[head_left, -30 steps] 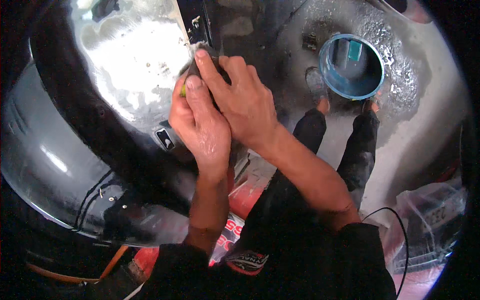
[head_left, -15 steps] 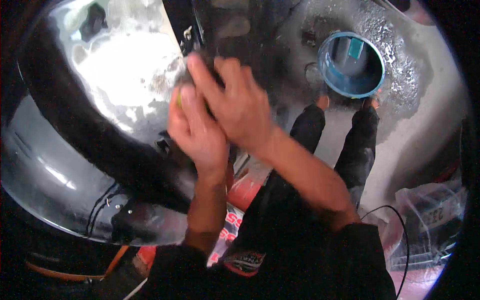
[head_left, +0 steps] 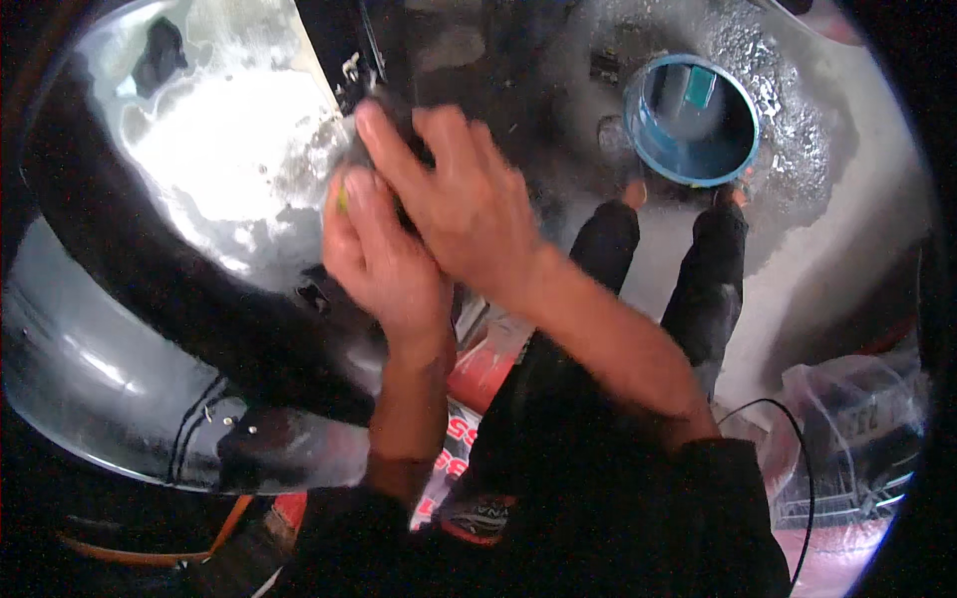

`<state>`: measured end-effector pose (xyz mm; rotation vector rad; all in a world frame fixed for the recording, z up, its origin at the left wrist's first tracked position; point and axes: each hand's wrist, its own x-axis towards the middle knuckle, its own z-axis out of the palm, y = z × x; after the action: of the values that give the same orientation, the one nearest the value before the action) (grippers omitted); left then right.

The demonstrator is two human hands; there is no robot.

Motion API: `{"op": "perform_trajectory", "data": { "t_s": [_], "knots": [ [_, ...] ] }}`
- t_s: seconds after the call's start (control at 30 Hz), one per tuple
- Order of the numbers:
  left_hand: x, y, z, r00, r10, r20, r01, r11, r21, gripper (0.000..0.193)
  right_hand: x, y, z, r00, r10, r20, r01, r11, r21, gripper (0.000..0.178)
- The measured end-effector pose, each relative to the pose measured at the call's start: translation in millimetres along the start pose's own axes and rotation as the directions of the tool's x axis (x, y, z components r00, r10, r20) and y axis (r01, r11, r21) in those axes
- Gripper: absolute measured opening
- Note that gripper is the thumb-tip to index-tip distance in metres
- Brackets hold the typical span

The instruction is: Wet sanding a black car body panel using a sanding block and water.

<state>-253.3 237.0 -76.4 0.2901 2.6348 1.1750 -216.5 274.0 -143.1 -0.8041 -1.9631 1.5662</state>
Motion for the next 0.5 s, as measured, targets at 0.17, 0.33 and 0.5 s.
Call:
{"op": "perform_trajectory", "data": {
  "t_s": [0.17,0.33,0.5],
  "knots": [
    [-12.6,-5.7,-3.8,0.999,0.049,-0.016,-0.047,0.993,0.113,0.026,-13.2,1.5,0.7,0.999,-0.035,-0.001,0.035,0.998,0.049,0.059],
    [-0.1,-3.4,6.4,1.000,0.017,-0.003,-0.017,0.999,0.042,0.027,0.6,10.3,-2.2,0.999,-0.030,0.030,0.028,0.998,0.048,0.060],
    [-5.9,-1.1,-5.8,1.000,0.019,0.005,-0.019,0.987,0.159,0.030,-1.7,7.5,-2.5,1.000,-0.014,0.021,0.012,0.994,0.104,0.059]
  ]
}}
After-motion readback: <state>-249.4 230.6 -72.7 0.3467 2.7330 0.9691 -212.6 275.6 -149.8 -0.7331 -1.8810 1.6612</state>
